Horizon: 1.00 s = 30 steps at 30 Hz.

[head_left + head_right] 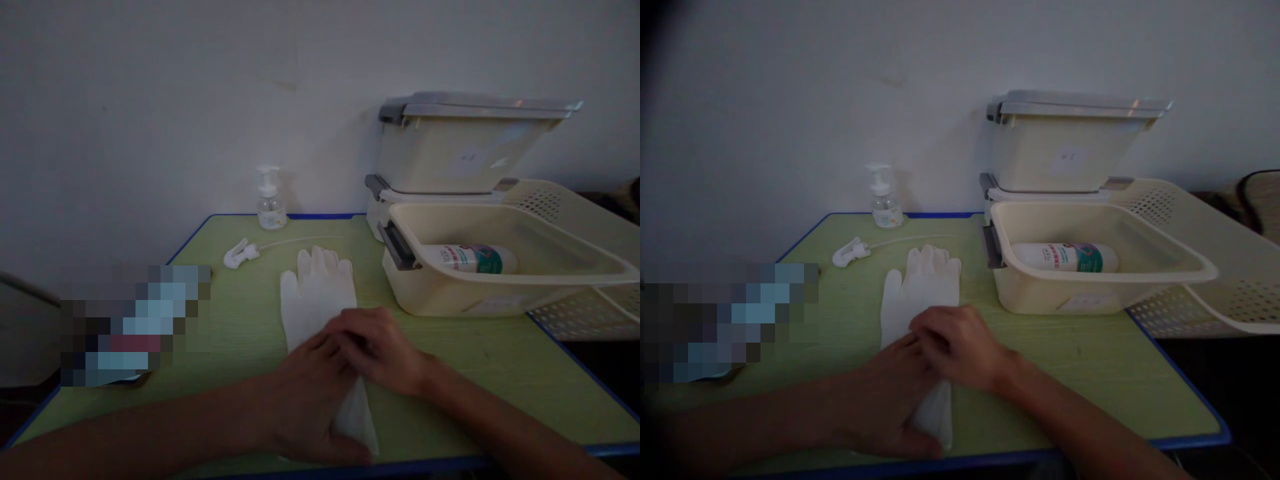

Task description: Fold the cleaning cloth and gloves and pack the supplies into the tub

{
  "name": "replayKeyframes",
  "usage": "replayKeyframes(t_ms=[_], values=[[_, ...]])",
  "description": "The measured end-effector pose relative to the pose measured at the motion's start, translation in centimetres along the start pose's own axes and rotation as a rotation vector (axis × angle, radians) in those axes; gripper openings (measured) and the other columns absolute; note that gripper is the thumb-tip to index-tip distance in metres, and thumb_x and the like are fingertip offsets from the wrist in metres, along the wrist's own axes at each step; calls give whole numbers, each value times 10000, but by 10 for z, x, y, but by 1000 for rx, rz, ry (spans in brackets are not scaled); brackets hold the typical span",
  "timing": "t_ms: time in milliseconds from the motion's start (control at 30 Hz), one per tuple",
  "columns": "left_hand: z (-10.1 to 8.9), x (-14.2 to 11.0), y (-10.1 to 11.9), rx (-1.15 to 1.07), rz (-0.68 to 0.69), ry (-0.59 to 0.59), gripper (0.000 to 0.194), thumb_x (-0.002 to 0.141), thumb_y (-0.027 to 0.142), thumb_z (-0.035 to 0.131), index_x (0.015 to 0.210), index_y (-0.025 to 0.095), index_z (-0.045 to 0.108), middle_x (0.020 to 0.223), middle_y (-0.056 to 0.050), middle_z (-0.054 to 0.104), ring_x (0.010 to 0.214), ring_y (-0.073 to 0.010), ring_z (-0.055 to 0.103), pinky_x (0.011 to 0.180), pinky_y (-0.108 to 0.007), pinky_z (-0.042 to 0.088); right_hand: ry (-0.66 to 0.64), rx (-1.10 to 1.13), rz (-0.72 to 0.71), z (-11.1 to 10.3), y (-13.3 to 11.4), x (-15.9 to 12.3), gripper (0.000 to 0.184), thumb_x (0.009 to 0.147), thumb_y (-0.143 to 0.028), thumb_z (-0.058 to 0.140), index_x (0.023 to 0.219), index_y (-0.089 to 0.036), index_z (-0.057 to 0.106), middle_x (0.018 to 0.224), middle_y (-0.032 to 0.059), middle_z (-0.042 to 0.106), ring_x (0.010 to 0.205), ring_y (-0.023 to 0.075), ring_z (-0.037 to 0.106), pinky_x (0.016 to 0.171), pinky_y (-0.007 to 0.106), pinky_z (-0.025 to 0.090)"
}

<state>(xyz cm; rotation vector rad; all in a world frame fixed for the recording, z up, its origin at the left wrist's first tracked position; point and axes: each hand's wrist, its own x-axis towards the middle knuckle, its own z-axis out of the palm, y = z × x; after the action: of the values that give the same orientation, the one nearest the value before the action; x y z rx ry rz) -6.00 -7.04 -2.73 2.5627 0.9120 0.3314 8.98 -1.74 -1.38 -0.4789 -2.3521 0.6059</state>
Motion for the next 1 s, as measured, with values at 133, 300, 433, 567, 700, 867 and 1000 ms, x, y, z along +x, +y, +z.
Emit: replayKeyframes(t_ms=[133, 300, 433, 567, 700, 867, 1000], values=[[0, -1, -1, 56, -16, -46, 907, 746, 643, 498, 1386, 49, 253, 1455, -202, 255, 1350, -322, 216, 1117, -476, 160, 123, -70, 223, 0, 26, 45, 183, 748, -72, 444, 808, -113, 612, 700, 31, 605, 612, 104, 526, 597, 221, 409], [0, -2, -4, 75, 2, -85, 891, 794, 651, 410, 1405, 41, 190, 1485, -191, 120, 1379, -295, 105, 1125, -468, 114, 24, -145, 182, 12, 73, 107, 83, 651, -82, 549, 713, -125, 584, 738, 27, 561, 684, 117, 488, 691, 253, 390], [-5, 0, -4, 64, -1, -129, 890, 804, 654, 374, 1402, 20, 190, 1482, -193, 116, 1382, -282, 82, 1128, -452, 110, 55, -135, 184, 23, 98, 118, 105, 627, -55, 519, 675, -147, 530, 723, 10, 535, 717, 124, 484, 722, 250, 382], [-7, 1, -3, 48, -2, -142, 888, 811, 650, 358, 1406, 17, 174, 1485, -188, 88, 1382, -282, 56, 1128, -453, 90, 63, -127, 210, 23, 108, 109, 104, 643, -69, 488, 688, -160, 508, 733, 7, 522, 746, 131, 478, 750, 258, 373], [-6, 0, -3, 35, -3, -136, 887, 812, 650, 357, 1408, 22, 168, 1483, -188, 83, 1381, -284, 56, 1127, -459, 96, -21, -129, 228, 19, 115, 107, 131, 587, -99, 566, 687, -168, 518, 751, -6, 512, 768, 144, 472, 773, 278, 363], [-7, 0, -3, 27, 0, -131, 876, 818, 640, 363, 1407, 19, 174, 1478, -199, 96, 1380, -275, 71, 1130, -444, 92, -38, -133, 246, 20, 118, 110, 131, 542, -87, 564, 611, -170, 490, 730, -5, 459, 757, 154, 434, 757, 293, 347], [-7, 0, -3, 20, -10, -148, 873, 821, 633, 364, 1410, 19, 164, 1481, -196, 78, 1381, -278, 49, 1130, -448, 67, 24, -79, 259, 22, 119, 109, 112, 559, -65, 503, 571, -169, 461, 682, -13, 429, 690, 130, 417, 715, 271, 347]])
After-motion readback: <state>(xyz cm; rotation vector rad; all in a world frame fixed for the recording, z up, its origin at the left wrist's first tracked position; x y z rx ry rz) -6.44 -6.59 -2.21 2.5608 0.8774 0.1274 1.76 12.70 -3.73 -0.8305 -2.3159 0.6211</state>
